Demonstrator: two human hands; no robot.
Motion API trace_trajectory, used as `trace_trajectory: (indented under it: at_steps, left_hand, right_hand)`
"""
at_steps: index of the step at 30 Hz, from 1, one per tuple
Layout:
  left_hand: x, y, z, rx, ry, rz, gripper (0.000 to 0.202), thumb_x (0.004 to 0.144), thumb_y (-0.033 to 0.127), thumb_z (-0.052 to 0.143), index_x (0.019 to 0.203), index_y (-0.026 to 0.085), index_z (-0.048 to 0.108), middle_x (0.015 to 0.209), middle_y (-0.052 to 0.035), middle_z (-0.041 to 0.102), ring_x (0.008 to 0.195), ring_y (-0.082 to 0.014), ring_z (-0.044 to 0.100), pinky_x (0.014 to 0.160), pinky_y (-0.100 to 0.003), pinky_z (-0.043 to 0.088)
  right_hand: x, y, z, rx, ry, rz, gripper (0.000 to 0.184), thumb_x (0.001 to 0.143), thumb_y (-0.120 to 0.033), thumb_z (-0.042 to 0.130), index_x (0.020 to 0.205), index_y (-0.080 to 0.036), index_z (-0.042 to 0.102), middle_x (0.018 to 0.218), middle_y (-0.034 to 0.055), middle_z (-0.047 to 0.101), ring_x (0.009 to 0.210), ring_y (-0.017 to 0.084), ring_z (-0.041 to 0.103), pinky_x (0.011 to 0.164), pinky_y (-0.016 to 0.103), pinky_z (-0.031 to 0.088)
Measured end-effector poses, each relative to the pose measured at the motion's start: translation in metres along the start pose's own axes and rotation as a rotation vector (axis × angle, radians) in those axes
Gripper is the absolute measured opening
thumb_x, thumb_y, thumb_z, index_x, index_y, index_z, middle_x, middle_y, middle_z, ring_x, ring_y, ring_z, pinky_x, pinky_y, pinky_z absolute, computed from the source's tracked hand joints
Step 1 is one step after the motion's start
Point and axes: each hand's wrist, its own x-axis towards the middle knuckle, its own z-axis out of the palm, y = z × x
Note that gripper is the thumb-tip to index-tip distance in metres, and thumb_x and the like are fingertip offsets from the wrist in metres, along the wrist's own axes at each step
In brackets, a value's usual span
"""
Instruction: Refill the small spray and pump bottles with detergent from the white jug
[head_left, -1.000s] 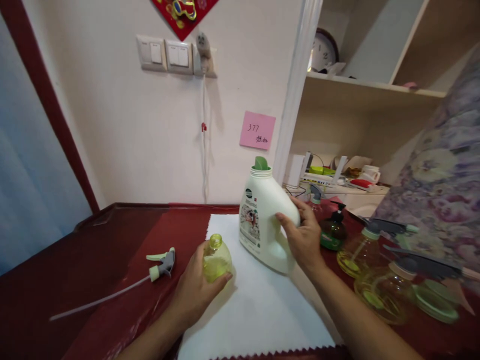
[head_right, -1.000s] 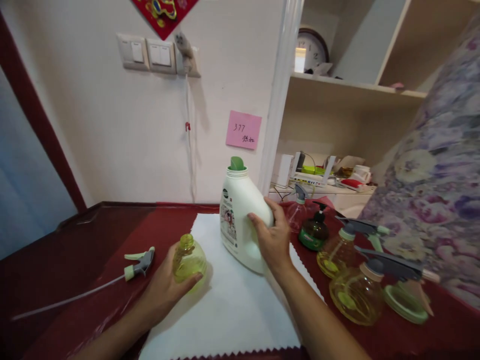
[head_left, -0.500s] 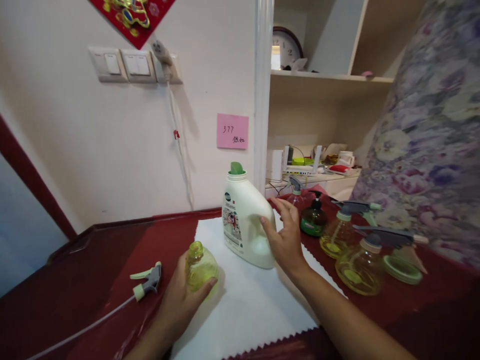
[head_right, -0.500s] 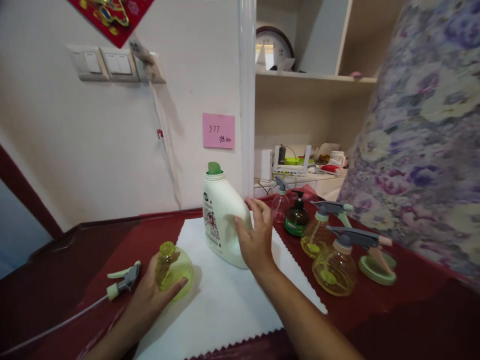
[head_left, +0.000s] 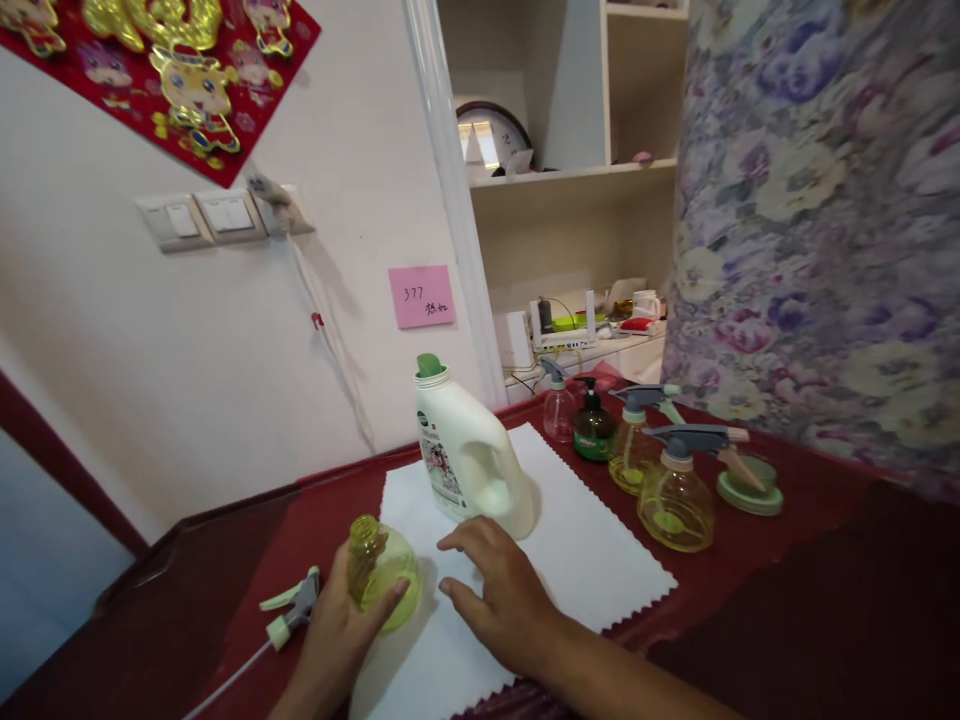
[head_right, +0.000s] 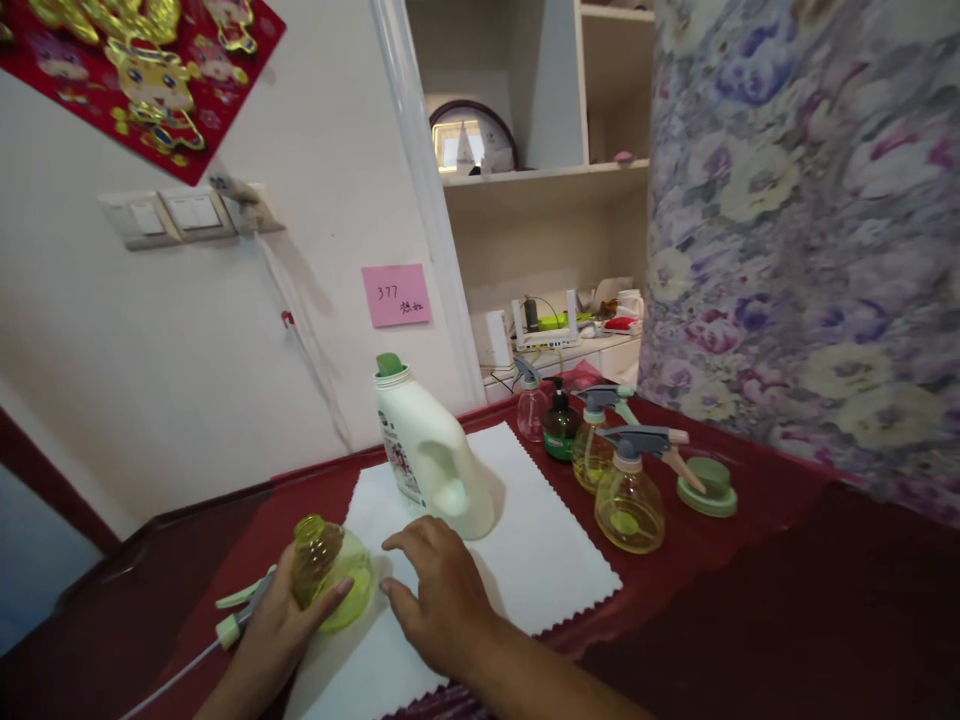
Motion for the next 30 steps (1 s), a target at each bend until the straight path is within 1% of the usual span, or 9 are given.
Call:
trace_trajectory:
  at_steps: [5, 8, 10, 15, 20, 23, 25, 27, 30]
  left_hand:
    - [-0.006, 0.02, -0.003, -0.051, -0.061, -0.001, 0.067, 0.078, 0.048, 0.075, 0.132, 0.022, 0.044, 0.131, -0.0135, 0.064, 0.124, -0.0342, 0.061, 0.109, -0.051, 0.045]
    - [-0.019, 0.026, 0.005, -0.077, -0.108, 0.018, 0.065, 0.08, 0.043, 0.075, 0.132, 0.021, 0.044, 0.131, -0.0133, 0.064, 0.124, -0.033, 0.061, 0.107, -0.049, 0.046]
    - [-0.03, 0.027, 0.014, -0.111, -0.134, 0.027, 0.064, 0.081, 0.042, 0.075, 0.133, 0.02, 0.043, 0.131, -0.0132, 0.064, 0.122, -0.0318, 0.062, 0.106, -0.047, 0.048]
    - [-0.047, 0.027, 0.035, -0.254, -0.181, 0.021, 0.07, 0.078, 0.038, 0.079, 0.136, 0.021, 0.043, 0.13, -0.0121, 0.064, 0.12, -0.0312, 0.063, 0.103, -0.046, 0.05]
    - [-0.054, 0.028, 0.04, -0.371, -0.231, 0.006, 0.073, 0.08, 0.039, 0.079, 0.14, 0.025, 0.041, 0.137, -0.0105, 0.061, 0.127, -0.0311, 0.058, 0.107, -0.046, 0.048]
    - [-0.056, 0.028, 0.032, -0.335, -0.262, 0.016, 0.087, 0.078, 0.049, 0.079, 0.148, 0.025, 0.034, 0.153, -0.0137, 0.048, 0.141, -0.0341, 0.045, 0.115, -0.048, 0.04]
    - [-0.054, 0.026, 0.019, -0.243, -0.241, 0.039, 0.088, 0.084, 0.057, 0.069, 0.154, 0.024, 0.027, 0.16, -0.0147, 0.039, 0.147, -0.0338, 0.037, 0.118, -0.05, 0.034]
    - [-0.048, 0.02, 0.002, -0.09, -0.15, 0.062, 0.073, 0.096, 0.057, 0.049, 0.156, 0.024, 0.025, 0.162, -0.0129, 0.037, 0.148, -0.0295, 0.035, 0.119, -0.048, 0.033]
    - [-0.033, 0.001, -0.031, 0.317, 0.098, 0.016, 0.056, 0.102, 0.05, 0.032, 0.15, 0.023, 0.039, 0.156, -0.0103, 0.046, 0.144, -0.0245, 0.043, 0.115, -0.042, 0.037]
  right_hand:
    - [-0.006, 0.003, 0.002, 0.038, -0.161, 0.048, 0.071, 0.068, -0.021, 0.084, 0.135, -0.024, 0.059, 0.13, 0.0093, 0.062, 0.122, 0.03, 0.056, 0.107, 0.047, 0.045]
    - [-0.011, 0.004, 0.009, 0.098, -0.234, 0.084, 0.096, 0.063, -0.028, 0.089, 0.148, -0.024, 0.045, 0.146, 0.0116, 0.053, 0.134, 0.031, 0.05, 0.114, 0.047, 0.04]
    - [-0.014, 0.005, 0.013, 0.133, -0.265, 0.105, 0.105, 0.061, -0.031, 0.09, 0.151, -0.023, 0.039, 0.15, 0.0137, 0.049, 0.137, 0.032, 0.047, 0.115, 0.049, 0.038]
    - [-0.019, 0.012, 0.019, 0.195, -0.287, 0.101, 0.099, 0.069, -0.029, 0.081, 0.154, -0.022, 0.03, 0.152, 0.0154, 0.045, 0.138, 0.032, 0.047, 0.114, 0.051, 0.039]
    - [-0.021, 0.02, 0.02, 0.233, -0.294, 0.083, 0.089, 0.075, -0.03, 0.075, 0.152, -0.025, 0.031, 0.149, 0.0151, 0.048, 0.132, 0.033, 0.052, 0.109, 0.052, 0.043]
    - [-0.022, 0.018, 0.02, 0.263, -0.292, 0.092, 0.086, 0.075, -0.031, 0.076, 0.15, -0.027, 0.036, 0.146, 0.0143, 0.053, 0.129, 0.034, 0.056, 0.105, 0.052, 0.045]
    - [-0.021, 0.014, 0.018, 0.261, -0.291, 0.13, 0.087, 0.072, -0.028, 0.078, 0.149, -0.028, 0.037, 0.147, 0.0135, 0.052, 0.132, 0.034, 0.053, 0.107, 0.053, 0.043]
    - [-0.02, 0.01, 0.016, 0.239, -0.307, 0.184, 0.091, 0.07, -0.027, 0.079, 0.15, -0.028, 0.036, 0.149, 0.0128, 0.05, 0.136, 0.033, 0.049, 0.111, 0.053, 0.038]
    - [-0.018, 0.005, 0.013, 0.205, -0.355, 0.251, 0.094, 0.07, -0.028, 0.079, 0.151, -0.025, 0.033, 0.15, 0.013, 0.049, 0.138, 0.031, 0.047, 0.114, 0.05, 0.035]
